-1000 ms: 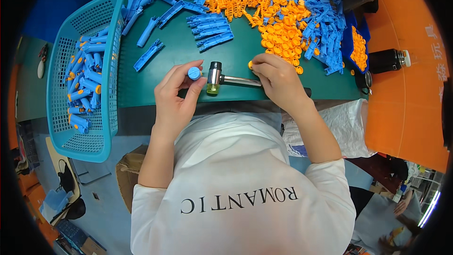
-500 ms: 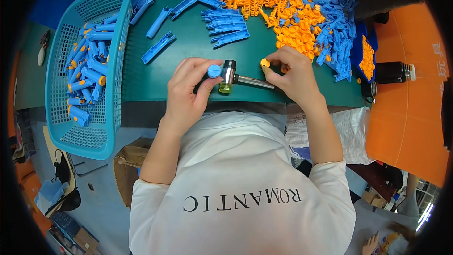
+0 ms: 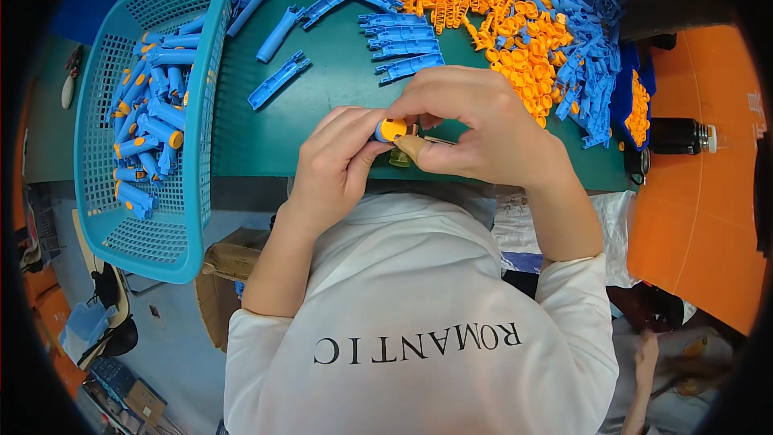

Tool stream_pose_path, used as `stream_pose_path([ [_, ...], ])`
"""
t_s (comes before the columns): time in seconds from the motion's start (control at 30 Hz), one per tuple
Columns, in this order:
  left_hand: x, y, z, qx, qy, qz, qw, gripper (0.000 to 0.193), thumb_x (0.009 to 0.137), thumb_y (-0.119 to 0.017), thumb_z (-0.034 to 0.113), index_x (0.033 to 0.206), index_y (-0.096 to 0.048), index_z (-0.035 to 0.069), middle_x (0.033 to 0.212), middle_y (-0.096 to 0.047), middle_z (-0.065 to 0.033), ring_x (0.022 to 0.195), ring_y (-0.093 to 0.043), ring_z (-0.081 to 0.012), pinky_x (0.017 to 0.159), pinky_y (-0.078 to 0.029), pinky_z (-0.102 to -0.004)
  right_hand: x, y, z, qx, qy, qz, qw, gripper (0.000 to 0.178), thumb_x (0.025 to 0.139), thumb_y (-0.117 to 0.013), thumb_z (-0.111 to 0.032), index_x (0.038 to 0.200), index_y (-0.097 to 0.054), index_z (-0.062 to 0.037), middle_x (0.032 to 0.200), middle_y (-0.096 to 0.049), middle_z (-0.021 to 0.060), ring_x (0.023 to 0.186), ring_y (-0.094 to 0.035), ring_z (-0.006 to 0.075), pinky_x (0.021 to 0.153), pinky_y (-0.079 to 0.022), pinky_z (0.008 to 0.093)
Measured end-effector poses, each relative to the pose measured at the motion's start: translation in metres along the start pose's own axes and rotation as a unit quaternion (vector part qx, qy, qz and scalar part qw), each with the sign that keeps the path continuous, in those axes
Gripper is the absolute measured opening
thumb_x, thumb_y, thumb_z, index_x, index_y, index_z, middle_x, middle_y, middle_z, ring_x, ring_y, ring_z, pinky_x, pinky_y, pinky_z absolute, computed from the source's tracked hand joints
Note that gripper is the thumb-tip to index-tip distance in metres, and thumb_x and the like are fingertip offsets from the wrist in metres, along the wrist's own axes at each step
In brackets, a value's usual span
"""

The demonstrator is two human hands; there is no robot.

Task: Assembling plastic toy components by hand using a small press fixture on a workbench.

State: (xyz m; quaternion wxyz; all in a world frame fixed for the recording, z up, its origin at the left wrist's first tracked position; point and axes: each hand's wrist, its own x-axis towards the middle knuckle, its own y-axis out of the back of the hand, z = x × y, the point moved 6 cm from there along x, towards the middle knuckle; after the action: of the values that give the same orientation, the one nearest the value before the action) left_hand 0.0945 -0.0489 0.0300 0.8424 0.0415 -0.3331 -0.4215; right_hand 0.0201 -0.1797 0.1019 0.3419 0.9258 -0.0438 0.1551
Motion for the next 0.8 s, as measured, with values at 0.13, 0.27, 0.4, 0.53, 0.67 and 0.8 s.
stream_pose_path([
  [0.13,0.001,0.001,0.001,0.004,-0.001,-0.009,1.000,0.030,0.086,-0.069,-0.001,0.115,-0.068,-0.002,0.102,-0.070,-0.0163,0.091,-0.065,-0.0361,0.080,-0.053,-0.0402,0.005,0.000,-0.002,-0.006,0.005,-0.028,1.000,0.022,0.074,-0.075,0.000,0.096,-0.072,-0.0002,0.084,-0.068,0.0083,0.071,-0.066,0.0194,0.061,-0.054,0.0300],
  [0.27,0.000,0.001,0.000,0.002,-0.010,-0.002,1.000,0.030,0.085,-0.069,-0.004,0.115,-0.067,-0.001,0.102,-0.070,-0.0164,0.089,-0.067,-0.0348,0.078,-0.054,-0.0390,0.008,0.001,-0.003,-0.023,0.028,-0.043,0.998,0.021,0.075,-0.076,0.000,0.096,-0.072,-0.0004,0.084,-0.068,0.0089,0.071,-0.067,0.0207,0.061,-0.055,0.0308],
  [0.4,-0.010,-0.004,-0.007,-0.046,0.046,0.023,0.998,0.030,0.085,-0.069,-0.008,0.114,-0.063,-0.001,0.103,-0.071,-0.0161,0.086,-0.068,-0.0345,0.075,-0.055,-0.0384,0.013,0.002,0.001,0.002,0.029,-0.079,0.996,0.021,0.075,-0.075,0.001,0.096,-0.072,0.0003,0.084,-0.067,0.0094,0.071,-0.067,0.0214,0.062,-0.055,0.0308],
  [0.53,-0.012,-0.001,-0.006,-0.055,-0.003,0.069,0.996,0.036,0.084,-0.067,-0.011,0.115,-0.059,0.005,0.110,-0.070,-0.0173,0.083,-0.068,-0.0334,0.069,-0.055,-0.0382,0.017,0.002,0.003,0.033,0.032,-0.111,0.993,0.022,0.075,-0.074,0.003,0.097,-0.072,0.0013,0.082,-0.066,0.0096,0.070,-0.066,0.0219,0.063,-0.056,0.0307],
  [0.67,-0.014,-0.005,0.001,0.053,-0.143,0.060,0.987,0.044,0.081,-0.066,-0.012,0.118,-0.059,0.011,0.114,-0.069,-0.0173,0.081,-0.068,-0.0316,0.066,-0.055,-0.0379,0.019,0.001,0.003,0.034,0.038,-0.128,0.991,0.022,0.076,-0.074,0.003,0.097,-0.072,0.0012,0.083,-0.066,0.0095,0.071,-0.066,0.0222,0.063,-0.056,0.0310],
  [0.8,-0.013,-0.007,0.004,0.060,-0.151,0.053,0.985,0.047,0.080,-0.066,-0.012,0.120,-0.059,0.012,0.113,-0.070,-0.0156,0.081,-0.067,-0.0318,0.066,-0.054,-0.0379,0.021,0.002,0.003,0.041,0.050,-0.148,0.987,0.022,0.077,-0.074,0.002,0.098,-0.072,0.0007,0.083,-0.066,0.0096,0.072,-0.066,0.0219,0.064,-0.056,0.0312],
])
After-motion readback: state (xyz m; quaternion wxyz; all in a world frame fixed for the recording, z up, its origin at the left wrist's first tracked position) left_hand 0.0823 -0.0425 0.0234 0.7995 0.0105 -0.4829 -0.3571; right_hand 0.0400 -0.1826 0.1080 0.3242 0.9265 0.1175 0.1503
